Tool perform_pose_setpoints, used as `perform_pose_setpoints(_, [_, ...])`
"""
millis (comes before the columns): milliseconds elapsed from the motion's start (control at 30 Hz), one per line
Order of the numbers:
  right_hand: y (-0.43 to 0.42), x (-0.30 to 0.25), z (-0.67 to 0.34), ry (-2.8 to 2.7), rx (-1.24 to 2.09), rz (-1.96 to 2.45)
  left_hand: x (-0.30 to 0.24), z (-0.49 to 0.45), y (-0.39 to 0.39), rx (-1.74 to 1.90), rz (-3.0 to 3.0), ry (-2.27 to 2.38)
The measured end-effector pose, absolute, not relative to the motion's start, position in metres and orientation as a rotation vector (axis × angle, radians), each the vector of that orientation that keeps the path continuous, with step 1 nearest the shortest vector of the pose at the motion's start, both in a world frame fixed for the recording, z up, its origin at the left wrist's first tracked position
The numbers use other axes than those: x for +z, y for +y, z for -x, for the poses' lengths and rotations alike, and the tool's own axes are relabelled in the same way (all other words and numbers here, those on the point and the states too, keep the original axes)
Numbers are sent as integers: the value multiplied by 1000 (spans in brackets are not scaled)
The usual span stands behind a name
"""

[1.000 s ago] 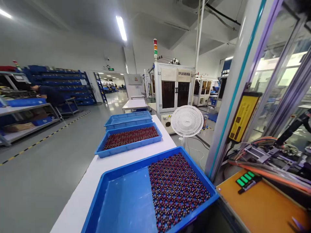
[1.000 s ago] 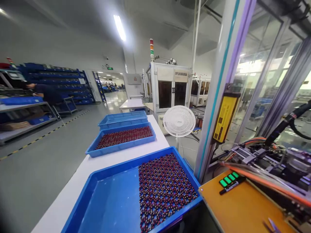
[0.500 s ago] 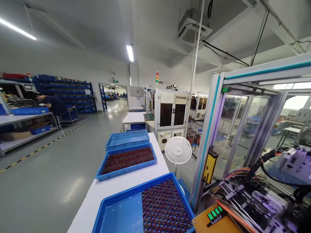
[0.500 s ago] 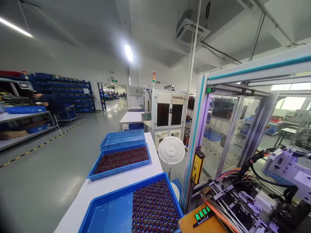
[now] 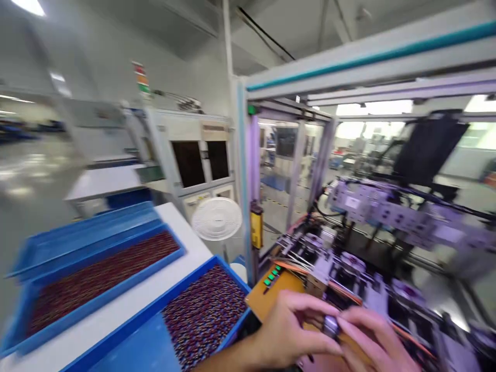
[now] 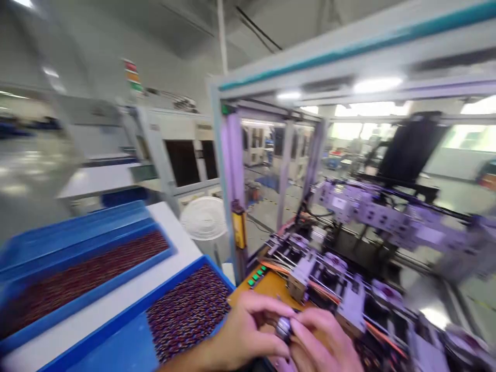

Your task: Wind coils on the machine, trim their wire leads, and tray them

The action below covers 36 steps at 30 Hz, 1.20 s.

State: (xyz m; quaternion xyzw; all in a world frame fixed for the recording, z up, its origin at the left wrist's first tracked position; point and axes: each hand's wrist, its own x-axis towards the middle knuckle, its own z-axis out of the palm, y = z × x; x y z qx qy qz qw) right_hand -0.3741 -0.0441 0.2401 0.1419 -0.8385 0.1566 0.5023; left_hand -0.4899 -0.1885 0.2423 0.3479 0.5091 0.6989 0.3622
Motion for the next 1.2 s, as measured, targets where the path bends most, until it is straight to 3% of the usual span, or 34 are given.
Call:
perform_pose_setpoints(667, [-35, 243, 373, -2070, 412, -202, 243, 511, -156, 1684, -670, 1055])
perform_pose_setpoints(1200, [-23, 225, 380, -2084, 126, -303, 232, 516, -155, 1605, -590, 1059])
